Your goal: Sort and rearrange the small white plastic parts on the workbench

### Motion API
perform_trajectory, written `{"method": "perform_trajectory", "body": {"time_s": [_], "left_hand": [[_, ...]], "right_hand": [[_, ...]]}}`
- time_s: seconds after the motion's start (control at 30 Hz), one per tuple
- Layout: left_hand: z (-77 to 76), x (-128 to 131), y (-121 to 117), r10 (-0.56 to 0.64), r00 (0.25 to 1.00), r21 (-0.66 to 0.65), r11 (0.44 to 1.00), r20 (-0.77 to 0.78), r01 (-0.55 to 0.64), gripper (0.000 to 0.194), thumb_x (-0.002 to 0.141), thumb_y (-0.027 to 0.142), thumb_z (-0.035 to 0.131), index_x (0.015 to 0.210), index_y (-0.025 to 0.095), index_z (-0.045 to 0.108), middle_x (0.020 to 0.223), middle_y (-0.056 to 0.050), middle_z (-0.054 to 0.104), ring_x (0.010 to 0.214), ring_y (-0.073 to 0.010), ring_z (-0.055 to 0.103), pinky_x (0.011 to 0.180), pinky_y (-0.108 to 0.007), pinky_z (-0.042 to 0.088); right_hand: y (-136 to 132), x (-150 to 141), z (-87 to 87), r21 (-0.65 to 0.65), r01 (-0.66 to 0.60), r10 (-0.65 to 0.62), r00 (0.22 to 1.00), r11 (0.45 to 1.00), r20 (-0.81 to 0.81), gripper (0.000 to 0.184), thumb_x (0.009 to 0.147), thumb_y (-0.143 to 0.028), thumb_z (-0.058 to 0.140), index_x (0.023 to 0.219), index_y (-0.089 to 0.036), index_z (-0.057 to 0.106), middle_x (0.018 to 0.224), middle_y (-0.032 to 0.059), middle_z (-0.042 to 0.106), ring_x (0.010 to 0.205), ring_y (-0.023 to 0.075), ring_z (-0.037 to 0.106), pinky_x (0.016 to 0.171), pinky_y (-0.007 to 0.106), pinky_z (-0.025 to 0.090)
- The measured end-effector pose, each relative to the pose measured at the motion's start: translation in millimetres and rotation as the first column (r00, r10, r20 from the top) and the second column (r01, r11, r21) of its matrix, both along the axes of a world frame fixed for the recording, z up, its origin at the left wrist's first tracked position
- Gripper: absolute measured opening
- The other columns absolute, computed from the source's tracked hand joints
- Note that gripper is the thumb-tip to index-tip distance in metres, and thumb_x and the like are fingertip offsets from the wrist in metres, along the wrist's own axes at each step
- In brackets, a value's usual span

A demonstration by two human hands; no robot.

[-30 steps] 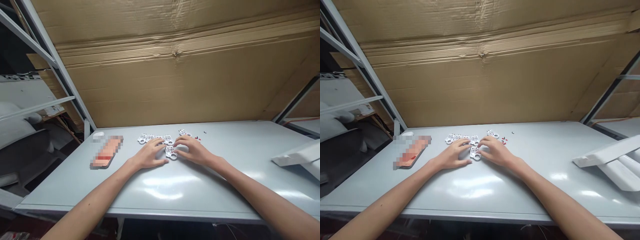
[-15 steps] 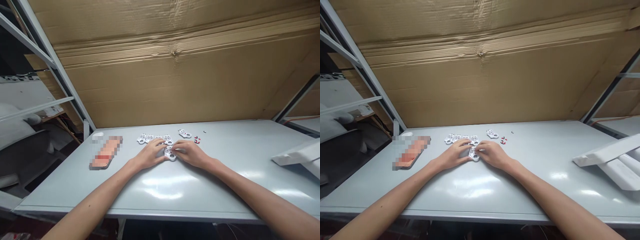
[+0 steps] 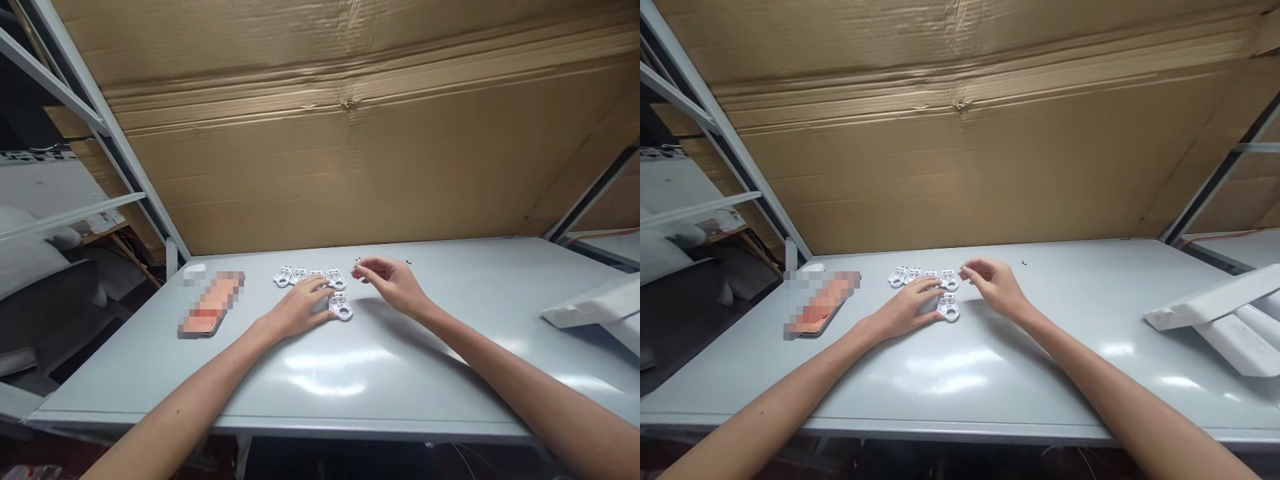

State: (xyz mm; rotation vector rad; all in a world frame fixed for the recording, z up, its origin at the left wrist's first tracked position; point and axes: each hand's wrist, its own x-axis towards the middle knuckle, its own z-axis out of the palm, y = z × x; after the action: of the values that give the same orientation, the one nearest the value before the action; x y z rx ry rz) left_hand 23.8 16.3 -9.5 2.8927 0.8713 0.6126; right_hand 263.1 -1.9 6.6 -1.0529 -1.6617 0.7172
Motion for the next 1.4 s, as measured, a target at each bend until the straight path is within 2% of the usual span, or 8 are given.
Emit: {"method": "perform_trajectory", "body": {"time_s": [0.17,0.3,0.47,0.7,0.9,1.07,1.23,1.4], "left_hand": [[-3.2,-1,2,-0.018,1.0,0.026,1.0,0.012,0.018,0.038,0.094,0.042,0.062,0.125,0.02,0.063,0.135,-0.015,0.057,0.129,-0.0312,0.052,0.106,-0.045,0.044],[-4.0,-1,3,-0.005,1.0,0.025,1.0,0.0,0.005,0.039,0.093,0.041,0.064,0.125,0.019,0.062,0.134,-0.015,0.058,0.128,-0.0309,0.052,0.106,-0.046,0.044],[-2.7,-1,2,-0.005,1.0,0.011,1.0,0.005,0.005,0.037,0.093,0.039,0.065,0.125,0.019,0.063,0.133,-0.014,0.059,0.127,-0.0302,0.053,0.106,-0.045,0.044],[-1.9,-1,1,-0.002,1.0,0.002,1.0,0.002,0.002,0.037,0.095,0.042,0.061,0.125,0.021,0.062,0.134,-0.014,0.058,0.126,-0.0306,0.053,0.106,-0.045,0.044],[-1.6,-1,1,0.009,1.0,0.018,1.0,-0.021,-0.009,0.039,0.096,0.042,0.06,0.127,0.019,0.061,0.134,-0.014,0.058,0.126,-0.0301,0.053,0.106,-0.044,0.044],[-4.0,-1,3,0.004,1.0,0.031,1.0,-0.019,-0.003,0.039,0.095,0.043,0.061,0.127,0.02,0.061,0.133,-0.013,0.059,0.125,-0.0294,0.054,0.104,-0.043,0.046],[-4.1,0,2,0.03,0.999,0.029,0.999,-0.015,-0.03,0.04,0.093,0.044,0.063,0.126,0.022,0.062,0.135,-0.013,0.059,0.13,-0.0308,0.051,0.107,-0.047,0.043],[-1.8,0,0,0.079,0.997,0.05,0.996,-0.017,-0.078,0.047,0.088,0.047,0.069,0.125,0.019,0.062,0.138,-0.016,0.057,0.134,-0.034,0.047,0.112,-0.053,0.037]], "right_hand": [[4,3,6.4,-0.363,-0.05,-0.109,0.908,0.93,-0.405,0.025,0.081,-0.041,0.075,0.092,-0.018,0.068,0.102,0.0109,0.075,0.099,0.0248,0.071,0.094,0.041,0.057],[7,8,5.7,-0.544,-0.134,-0.197,0.838,0.828,-0.508,0.012,0.084,-0.024,0.072,0.094,-0.018,0.07,0.111,0.0111,0.074,0.11,0.0222,0.068,0.101,0.033,0.054],[9,12,4.3,-0.598,-0.215,-0.202,0.809,0.772,-0.552,0.017,0.085,-0.023,0.071,0.1,-0.018,0.069,0.12,0.0127,0.071,0.118,0.0233,0.064,0.104,0.034,0.053],[6,18,13.6,-0.526,-0.147,-0.156,0.858,0.838,-0.489,0.019,0.083,-0.016,0.07,0.101,-0.019,0.069,0.119,0.0099,0.072,0.117,0.0212,0.065,0.112,0.034,0.045],[14,23,6.0,-0.313,0.156,-0.186,0.98,0.937,-0.066,0.021,0.089,-0.017,0.055,0.105,-0.019,0.068,0.112,0.0106,0.074,0.106,0.0254,0.069,0.101,0.047,0.052],[21,33,-11.2,0.099,0.226,-0.245,0.826,0.969,0.508,0.039,0.085,-0.006,0.043,0.108,-0.022,0.07,0.114,0.0072,0.074,0.105,0.0273,0.068,0.094,0.044,0.051],[17,36,-4.4,0.068,0.366,-0.306,0.646,0.928,0.699,0.044,0.081,-0.004,0.044,0.109,-0.022,0.072,0.113,0.0072,0.075,0.103,0.0283,0.069,0.081,0.036,0.052],[13,37,4.5,0.024,0.464,-0.341,0.614,0.885,0.712,0.038,0.082,-0.01,0.049,0.111,-0.022,0.072,0.116,0.0072,0.073,0.104,0.0284,0.068,0.078,0.035,0.052]]}}
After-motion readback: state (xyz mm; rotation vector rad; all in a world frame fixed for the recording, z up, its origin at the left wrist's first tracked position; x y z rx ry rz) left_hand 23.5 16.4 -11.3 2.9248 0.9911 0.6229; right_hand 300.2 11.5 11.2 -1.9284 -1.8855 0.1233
